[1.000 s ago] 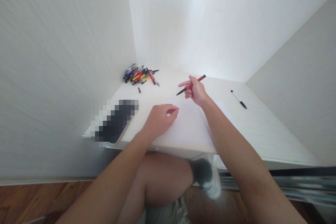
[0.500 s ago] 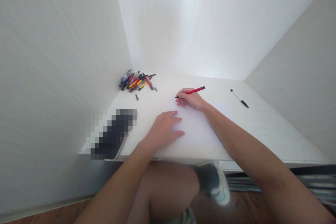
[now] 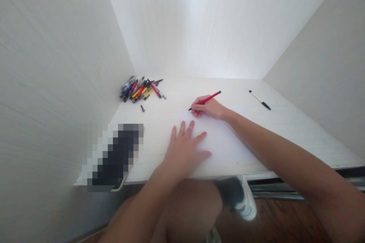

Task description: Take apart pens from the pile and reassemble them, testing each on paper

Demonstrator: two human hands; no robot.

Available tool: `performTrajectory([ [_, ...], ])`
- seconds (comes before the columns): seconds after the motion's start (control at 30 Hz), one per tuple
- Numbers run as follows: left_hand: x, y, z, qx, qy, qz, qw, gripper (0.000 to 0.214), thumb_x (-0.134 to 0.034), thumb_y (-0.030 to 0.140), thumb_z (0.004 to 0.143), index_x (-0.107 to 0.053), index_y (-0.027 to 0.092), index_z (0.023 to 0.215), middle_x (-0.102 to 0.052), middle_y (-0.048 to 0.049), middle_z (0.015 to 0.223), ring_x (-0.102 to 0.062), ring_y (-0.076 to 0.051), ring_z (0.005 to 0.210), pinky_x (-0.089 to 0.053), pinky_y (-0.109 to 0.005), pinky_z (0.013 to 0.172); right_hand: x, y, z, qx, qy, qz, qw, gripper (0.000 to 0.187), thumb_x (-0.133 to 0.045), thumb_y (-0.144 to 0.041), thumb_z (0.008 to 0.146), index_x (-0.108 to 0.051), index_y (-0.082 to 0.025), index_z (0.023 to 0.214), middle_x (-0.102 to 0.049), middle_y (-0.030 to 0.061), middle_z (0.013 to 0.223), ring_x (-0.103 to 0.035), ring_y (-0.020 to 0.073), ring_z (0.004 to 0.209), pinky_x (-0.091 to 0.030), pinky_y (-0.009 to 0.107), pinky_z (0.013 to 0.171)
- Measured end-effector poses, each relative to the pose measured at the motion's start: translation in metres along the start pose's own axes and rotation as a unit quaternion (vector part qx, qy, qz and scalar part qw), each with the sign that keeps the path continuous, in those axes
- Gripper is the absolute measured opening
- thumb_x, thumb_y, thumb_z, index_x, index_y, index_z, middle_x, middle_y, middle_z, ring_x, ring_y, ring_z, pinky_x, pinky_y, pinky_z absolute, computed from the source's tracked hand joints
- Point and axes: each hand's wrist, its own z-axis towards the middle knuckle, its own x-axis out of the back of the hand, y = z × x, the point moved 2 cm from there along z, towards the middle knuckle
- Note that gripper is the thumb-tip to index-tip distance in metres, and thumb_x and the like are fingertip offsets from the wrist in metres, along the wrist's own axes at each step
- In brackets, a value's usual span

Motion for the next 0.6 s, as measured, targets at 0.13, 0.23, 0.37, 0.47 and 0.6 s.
performTrajectory([
  [0.13, 0.001, 0.002, -0.002, 0.003, -0.01, 0.006, 1.0, 0.066, -0.056, 0.063, 0.095, -0.055, 0.032, 0.152, -0.022, -0.0157, 0.172, -0.014, -0.047, 0.158, -0.013, -0.07, 0.123, 0.0, 0.005, -0.003, 0.035, 0.034, -0.012, 0.999, 0.011, -0.076, -0.024, 0.082, -0.072, -0.014, 0.085, -0.072, 0.0049, 0.069, -0.065, 0.0126, 0.055, -0.055, 0.024, 0.053],
  [0.23, 0.003, 0.002, -0.003, -0.002, -0.006, 0.006, 1.0, 0.066, -0.057, 0.063, 0.095, -0.054, 0.032, 0.153, -0.023, -0.0147, 0.172, -0.015, -0.047, 0.158, -0.013, -0.07, 0.123, -0.003, 0.007, -0.003, 0.039, 0.046, -0.035, 0.998, 0.007, -0.071, -0.021, 0.083, -0.071, -0.014, 0.085, -0.074, 0.0063, 0.071, -0.066, 0.0138, 0.055, -0.055, 0.025, 0.052],
  [0.37, 0.004, 0.003, -0.004, -0.003, -0.008, 0.011, 1.0, 0.065, -0.056, 0.062, 0.095, -0.055, 0.032, 0.152, -0.027, -0.0146, 0.171, -0.016, -0.046, 0.158, -0.015, -0.07, 0.123, -0.004, 0.009, -0.003, 0.048, 0.061, -0.063, 0.995, 0.014, -0.065, -0.025, 0.088, -0.069, -0.014, 0.079, -0.074, 0.0082, 0.071, -0.067, 0.0153, 0.055, -0.054, 0.026, 0.052],
  [0.47, 0.005, 0.004, -0.004, 0.001, -0.016, 0.016, 1.0, 0.064, -0.056, 0.062, 0.095, -0.055, 0.032, 0.152, -0.026, -0.0149, 0.172, -0.016, -0.046, 0.158, -0.013, -0.069, 0.124, -0.003, 0.011, -0.002, 0.064, 0.064, -0.089, 0.992, 0.018, -0.062, -0.025, 0.089, -0.067, -0.014, 0.075, -0.073, 0.0077, 0.068, -0.064, 0.0139, 0.052, -0.051, 0.025, 0.049],
  [0.6, 0.008, 0.006, -0.004, 0.005, -0.025, 0.025, 0.999, 0.064, -0.054, 0.063, 0.096, -0.053, 0.033, 0.153, -0.023, -0.0142, 0.173, -0.014, -0.044, 0.159, -0.012, -0.066, 0.125, -0.002, 0.016, 0.0, 0.072, 0.064, -0.109, 0.989, 0.019, -0.06, -0.024, 0.09, -0.066, -0.014, 0.075, -0.073, 0.0063, 0.067, -0.063, 0.0123, 0.051, -0.047, 0.023, 0.047],
])
